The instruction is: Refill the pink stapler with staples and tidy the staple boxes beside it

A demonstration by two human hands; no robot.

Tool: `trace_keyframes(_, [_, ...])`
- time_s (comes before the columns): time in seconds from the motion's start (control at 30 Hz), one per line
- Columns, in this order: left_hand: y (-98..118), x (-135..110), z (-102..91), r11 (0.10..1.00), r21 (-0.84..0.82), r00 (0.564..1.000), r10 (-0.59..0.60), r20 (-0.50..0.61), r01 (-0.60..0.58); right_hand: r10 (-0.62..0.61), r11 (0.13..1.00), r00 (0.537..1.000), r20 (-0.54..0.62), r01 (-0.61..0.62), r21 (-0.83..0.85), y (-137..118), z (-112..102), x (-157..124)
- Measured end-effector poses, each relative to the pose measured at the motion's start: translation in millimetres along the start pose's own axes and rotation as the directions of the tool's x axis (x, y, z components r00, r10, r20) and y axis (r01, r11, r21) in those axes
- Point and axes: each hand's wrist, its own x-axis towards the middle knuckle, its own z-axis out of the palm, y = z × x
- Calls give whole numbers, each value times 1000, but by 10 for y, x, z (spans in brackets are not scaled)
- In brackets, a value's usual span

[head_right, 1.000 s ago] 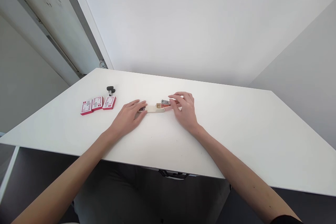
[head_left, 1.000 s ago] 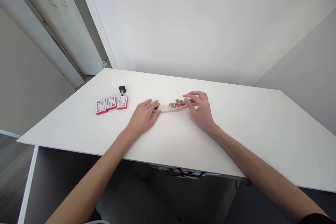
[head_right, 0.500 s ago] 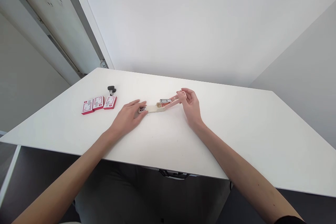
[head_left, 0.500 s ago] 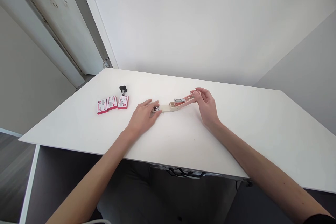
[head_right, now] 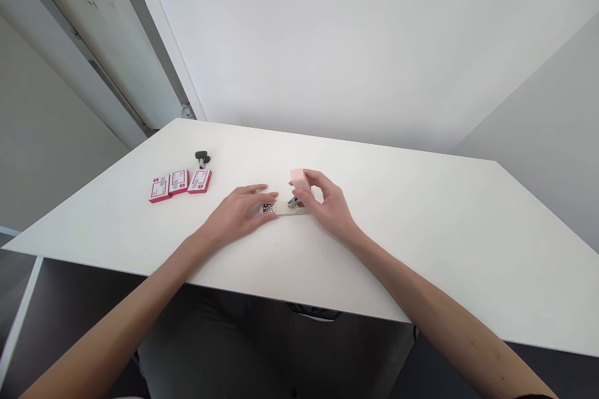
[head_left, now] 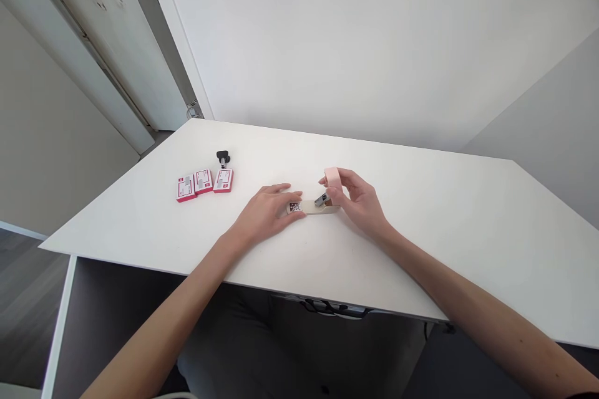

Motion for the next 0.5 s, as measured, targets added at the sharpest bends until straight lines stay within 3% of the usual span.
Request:
trace_keyframes(0.13, [15, -12, -11, 998, -15, 998, 64, 3, -63, 2, 998, 999, 36, 1, -66, -6, 30, -46])
trace_keyframes(0.33, [52, -14, -29, 997, -20, 998, 69, 11, -69, 4, 990, 998, 63, 5, -141, -7, 48, -70])
trace_keyframes(0.5, [79, -19, -54, 996, -38, 995, 87, 49, -85, -53, 974, 992, 112, 76, -212, 4, 72, -82])
